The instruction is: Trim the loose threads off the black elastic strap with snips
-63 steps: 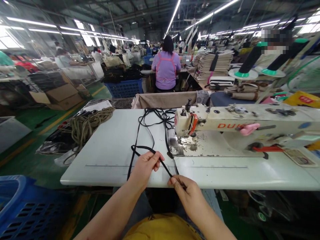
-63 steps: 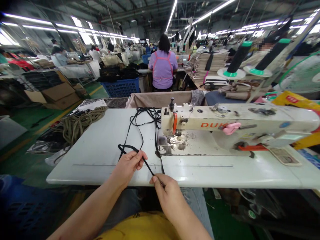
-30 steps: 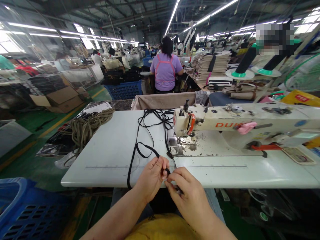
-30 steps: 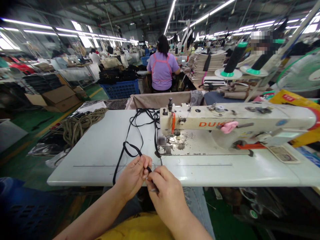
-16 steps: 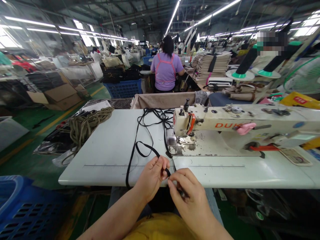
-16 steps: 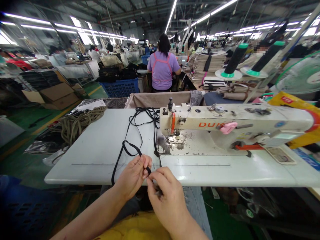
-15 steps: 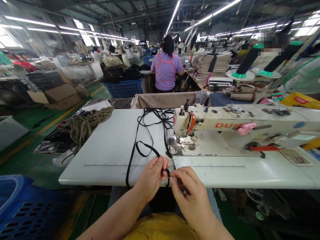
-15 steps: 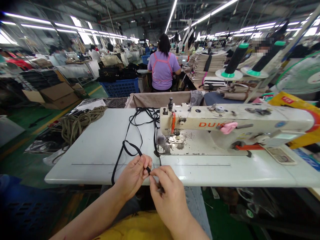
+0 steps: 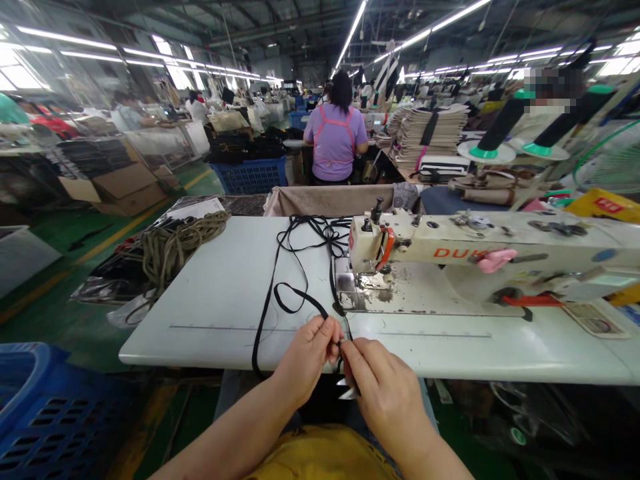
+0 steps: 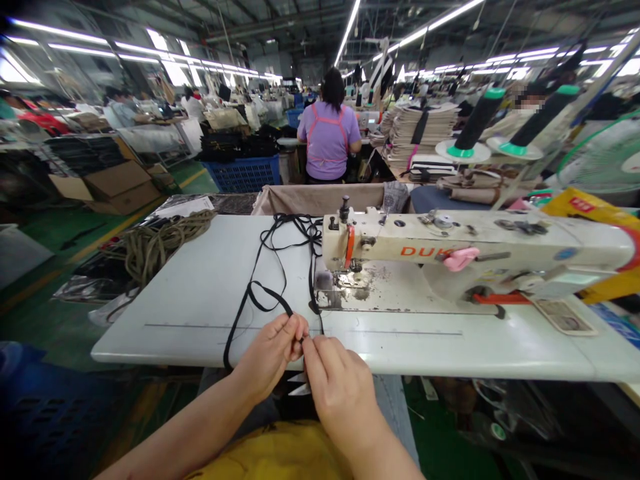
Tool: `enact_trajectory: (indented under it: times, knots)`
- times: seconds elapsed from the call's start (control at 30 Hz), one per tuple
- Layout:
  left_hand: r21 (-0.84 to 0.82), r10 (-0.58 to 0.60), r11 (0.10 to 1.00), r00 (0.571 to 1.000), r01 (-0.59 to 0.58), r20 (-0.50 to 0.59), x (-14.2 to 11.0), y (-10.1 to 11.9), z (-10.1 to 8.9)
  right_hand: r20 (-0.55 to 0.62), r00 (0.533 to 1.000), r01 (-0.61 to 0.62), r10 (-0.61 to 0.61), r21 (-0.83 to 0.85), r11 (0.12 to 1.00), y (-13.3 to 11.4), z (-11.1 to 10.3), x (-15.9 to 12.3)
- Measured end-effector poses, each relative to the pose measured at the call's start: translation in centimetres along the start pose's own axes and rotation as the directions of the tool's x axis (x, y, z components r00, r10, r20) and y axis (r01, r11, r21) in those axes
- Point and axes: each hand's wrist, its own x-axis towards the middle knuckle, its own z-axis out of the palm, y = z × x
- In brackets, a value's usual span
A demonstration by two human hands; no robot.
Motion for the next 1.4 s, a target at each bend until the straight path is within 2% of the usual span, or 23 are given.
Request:
enact_trajectory:
  times: [0.07,0.13,0.2,0.3,0.37,0.4,0.47,0.5,0.53,0.57,0.7,0.8,0.87,1.0,1.17,1.27,1.4]
  knots:
    - [0.000,-0.015,1.000,1.000,0.015,-0.016,0.0,0.1,0.1,-0.002,1.000,-0.003,0.003,-0.012,1.000,-0.1,0.1,0.1]
    - [-0.011,-0.030,0.999,0.999,0.030,-0.023,0.0,0.3,0.2,-0.022,0.998,-0.066,0.067,0.057,0.996,-0.3,0.3,0.2]
    - [-0.023,-0.036,0.999,0.999,0.035,-0.034,0.1,0.5,0.2,-0.049,0.979,-0.187,0.200,0.197,0.962,-0.3,0.4,0.5]
    - [-0.060,-0.035,0.998,0.998,0.032,-0.046,0.2,0.5,0.0,-0.049,0.896,-0.375,0.441,0.449,0.811,-0.2,0.2,0.9]
    - [-0.086,-0.035,0.996,0.998,0.031,-0.043,0.3,0.4,-0.2,0.045,0.815,-0.469,0.577,0.637,0.612,-0.1,0.1,1.1]
    - [-0.091,-0.036,0.995,0.998,0.032,-0.041,0.3,0.3,-0.2,0.132,0.772,-0.500,0.622,0.729,0.467,-0.1,0.1,1.2]
    - [-0.089,-0.039,0.995,0.999,0.035,-0.036,0.4,0.0,-0.3,0.328,0.695,-0.527,0.640,0.838,0.142,-0.2,0.2,1.2]
    - [-0.091,-0.041,0.995,0.999,0.038,-0.035,0.4,0.0,-0.4,0.402,0.666,-0.526,0.628,0.851,0.014,-0.3,0.3,1.2]
    - [-0.096,-0.043,0.995,0.998,0.040,-0.036,0.5,0.0,-0.4,0.446,0.645,-0.523,0.621,0.850,-0.067,-0.3,0.5,1.1]
    - [-0.102,-0.041,0.994,0.998,0.036,-0.042,0.6,0.0,-0.5,0.467,0.625,-0.525,0.625,0.845,-0.106,-0.3,0.7,1.0]
    - [-0.078,0.060,0.995,0.993,-0.068,-0.099,0.9,0.5,-1.2,0.501,0.545,-0.557,0.672,0.816,-0.156,0.0,1.3,0.8]
    - [-0.006,0.150,0.988,0.979,-0.152,-0.140,1.1,0.7,-1.7,0.577,0.518,-0.586,0.632,0.777,-0.230,-0.1,1.5,0.7]
    - [-0.001,0.147,0.989,0.980,-0.149,-0.137,1.1,0.7,-1.8,0.622,0.503,-0.575,0.600,0.759,-0.306,-0.3,1.7,0.7]
    - [-0.037,0.074,0.997,0.997,-0.074,-0.008,0.8,0.6,-1.7,0.683,0.463,-0.470,0.565,0.730,-0.497,-0.7,1.8,0.9]
    - [0.152,0.031,0.987,0.985,-0.057,0.171,0.2,0.5,-1.5,0.736,0.432,-0.339,0.521,0.668,-0.662,-0.5,1.3,1.5]
    - [0.237,0.007,0.970,0.982,-0.052,0.188,0.1,0.4,-1.5,0.739,0.436,-0.300,0.513,0.657,-0.692,-0.5,1.3,1.8]
    - [0.419,0.030,0.906,0.997,-0.060,0.077,0.2,0.6,-1.8,0.726,0.445,-0.336,0.524,0.678,-0.654,-0.6,1.6,1.7]
